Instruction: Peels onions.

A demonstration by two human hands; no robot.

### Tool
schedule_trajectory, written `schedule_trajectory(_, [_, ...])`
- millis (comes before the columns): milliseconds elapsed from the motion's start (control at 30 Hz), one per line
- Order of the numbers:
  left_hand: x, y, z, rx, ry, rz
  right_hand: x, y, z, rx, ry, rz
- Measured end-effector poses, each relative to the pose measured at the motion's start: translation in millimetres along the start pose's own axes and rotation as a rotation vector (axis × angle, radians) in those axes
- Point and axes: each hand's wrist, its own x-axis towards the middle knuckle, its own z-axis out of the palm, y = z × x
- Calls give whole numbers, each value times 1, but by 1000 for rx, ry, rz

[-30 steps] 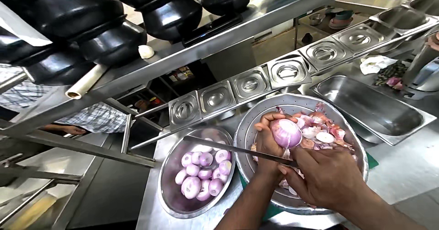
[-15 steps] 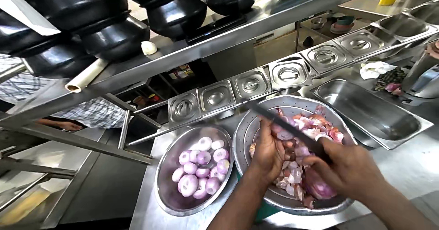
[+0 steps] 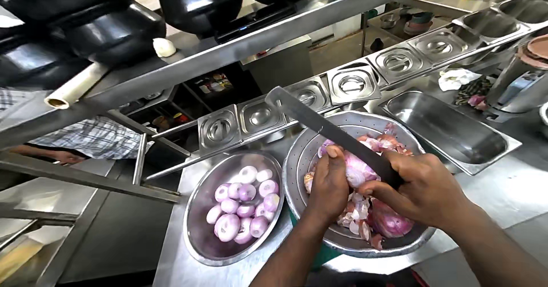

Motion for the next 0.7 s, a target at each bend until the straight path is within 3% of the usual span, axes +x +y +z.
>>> schedule_trajectory(233, [1, -3, 0, 5, 9, 16, -3, 0, 5, -114, 28, -150])
schedule_trajectory(400, [10, 3, -2, -411, 8, -346, -9, 1, 5, -233, 77, -308])
schedule_trajectory(500, [12, -3, -8, -501, -124, -472, -13, 9, 5, -86, 101, -184])
schedule_trajectory(600, [10, -8, -9, -406, -241, -389, -11, 12, 3, -11, 158, -59])
schedule_trajectory(700, [12, -14, -2, -333, -64, -277, -22, 1, 14, -101, 88, -156])
